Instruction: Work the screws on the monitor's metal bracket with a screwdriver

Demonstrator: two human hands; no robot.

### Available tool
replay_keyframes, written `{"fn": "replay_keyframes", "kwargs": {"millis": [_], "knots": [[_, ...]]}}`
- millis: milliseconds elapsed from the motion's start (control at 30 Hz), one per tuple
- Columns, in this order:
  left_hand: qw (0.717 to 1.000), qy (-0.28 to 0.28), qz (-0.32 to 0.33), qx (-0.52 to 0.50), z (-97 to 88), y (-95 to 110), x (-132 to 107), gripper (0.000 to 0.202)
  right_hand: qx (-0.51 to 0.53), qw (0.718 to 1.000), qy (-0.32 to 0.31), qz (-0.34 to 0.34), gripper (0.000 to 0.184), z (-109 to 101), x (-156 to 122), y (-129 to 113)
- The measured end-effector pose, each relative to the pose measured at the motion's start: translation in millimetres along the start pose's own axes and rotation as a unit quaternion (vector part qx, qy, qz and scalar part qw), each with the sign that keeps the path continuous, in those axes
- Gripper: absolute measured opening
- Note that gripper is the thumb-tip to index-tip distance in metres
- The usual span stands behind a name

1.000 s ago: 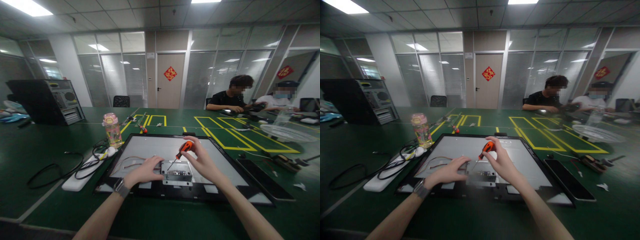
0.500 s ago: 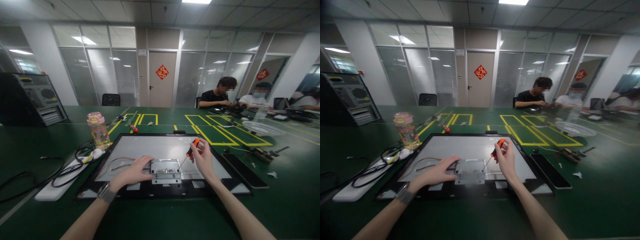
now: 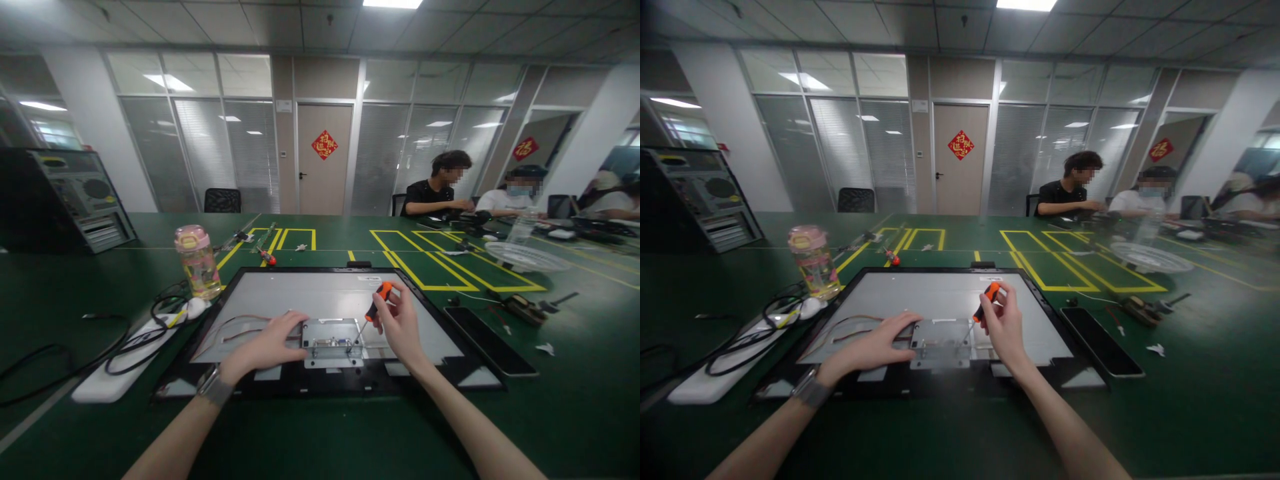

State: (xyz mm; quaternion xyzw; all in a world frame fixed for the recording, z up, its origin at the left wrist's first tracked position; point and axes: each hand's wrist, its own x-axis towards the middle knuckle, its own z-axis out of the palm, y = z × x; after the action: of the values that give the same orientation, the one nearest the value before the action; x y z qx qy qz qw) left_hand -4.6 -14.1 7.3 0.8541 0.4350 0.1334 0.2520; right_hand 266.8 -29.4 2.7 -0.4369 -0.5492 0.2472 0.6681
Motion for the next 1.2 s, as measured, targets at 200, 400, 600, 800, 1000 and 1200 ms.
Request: {"fn": "replay_keyframes", "kwargs": {"millis": [200, 400, 600, 800, 1000, 1200], "knots": [[1.0, 0.002, 0.009, -0.001, 2.2, -5, 1, 0.065, -0.034, 0.999, -0.011, -0.014, 0.033, 0, -3, 0], [1.0, 0.002, 0.008, 0.002, 2.7, -5, 1, 0.065, -0.049, 0.998, -0.021, -0.027, 0.033, 3, -7, -5], [1.0, 0.004, 0.009, 0.009, 1.4, -1, 2, 0.063, -0.04, 0.998, -0.008, -0.04, 0.033, 2, -8, -6], [1.0, 0.007, 0.014, 0.011, 2.0, -3, 3, 0.064, -0.058, 0.997, -0.02, -0.053, 0.033, 1, -7, -4], [1.0, 0.001, 0.008, 0.011, 2.4, -5, 3, 0.064, -0.099, 0.984, -0.055, -0.139, 0.031, -2, -10, -12], [1.0, -0.003, 0.002, 0.019, 0.1, 1, 1, 0.064, 0.045, 0.982, -0.159, -0.092, 0.03, -4, -10, -22]]}}
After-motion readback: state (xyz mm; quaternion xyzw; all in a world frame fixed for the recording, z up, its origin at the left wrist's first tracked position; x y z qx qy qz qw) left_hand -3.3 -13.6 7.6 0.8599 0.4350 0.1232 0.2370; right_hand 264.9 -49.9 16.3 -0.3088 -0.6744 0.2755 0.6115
